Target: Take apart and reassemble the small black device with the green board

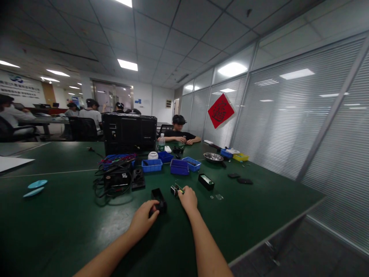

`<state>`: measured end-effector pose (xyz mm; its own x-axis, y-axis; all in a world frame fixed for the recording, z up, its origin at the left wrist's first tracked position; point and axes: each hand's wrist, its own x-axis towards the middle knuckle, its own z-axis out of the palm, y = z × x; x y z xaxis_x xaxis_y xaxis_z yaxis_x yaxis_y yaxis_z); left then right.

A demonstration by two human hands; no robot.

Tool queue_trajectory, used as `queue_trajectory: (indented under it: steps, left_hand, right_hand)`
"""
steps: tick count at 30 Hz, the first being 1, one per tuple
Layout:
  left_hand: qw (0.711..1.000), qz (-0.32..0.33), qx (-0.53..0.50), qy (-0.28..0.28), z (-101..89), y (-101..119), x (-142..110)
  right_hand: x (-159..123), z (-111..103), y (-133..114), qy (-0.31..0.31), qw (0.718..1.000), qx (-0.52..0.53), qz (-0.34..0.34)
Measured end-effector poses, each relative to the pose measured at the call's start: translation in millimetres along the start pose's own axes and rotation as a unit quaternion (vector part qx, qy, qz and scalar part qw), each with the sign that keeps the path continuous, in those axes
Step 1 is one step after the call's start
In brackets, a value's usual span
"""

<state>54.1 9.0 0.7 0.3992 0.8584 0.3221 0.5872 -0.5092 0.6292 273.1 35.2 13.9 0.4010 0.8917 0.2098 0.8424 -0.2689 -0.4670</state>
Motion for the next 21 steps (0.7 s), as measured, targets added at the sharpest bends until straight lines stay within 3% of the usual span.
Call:
queue_trajectory:
  steps: [4,8,16,21]
  left_hand:
    - [1.000,0.016,-0.011,0.003,-0.1,0,0]
    - [0.999,0.029,-0.035,0.003,1.7,-2,0]
    - [0.999,0.024,-0.027,0.008,3.1,-1,1]
    - [0.999,0.044,-0.028,0.006,-0.1,2,0]
  right_hand:
    - [-8,2,-9,0.062,0.996,0.007,-0.066]
    - [-15,2,-16,0.057,0.992,0.009,-0.111]
    - [-13,-4,-16,-0.037,0.997,0.030,-0.064]
    - [-14,0,-19,-0.033,0.999,-0.011,-0.029]
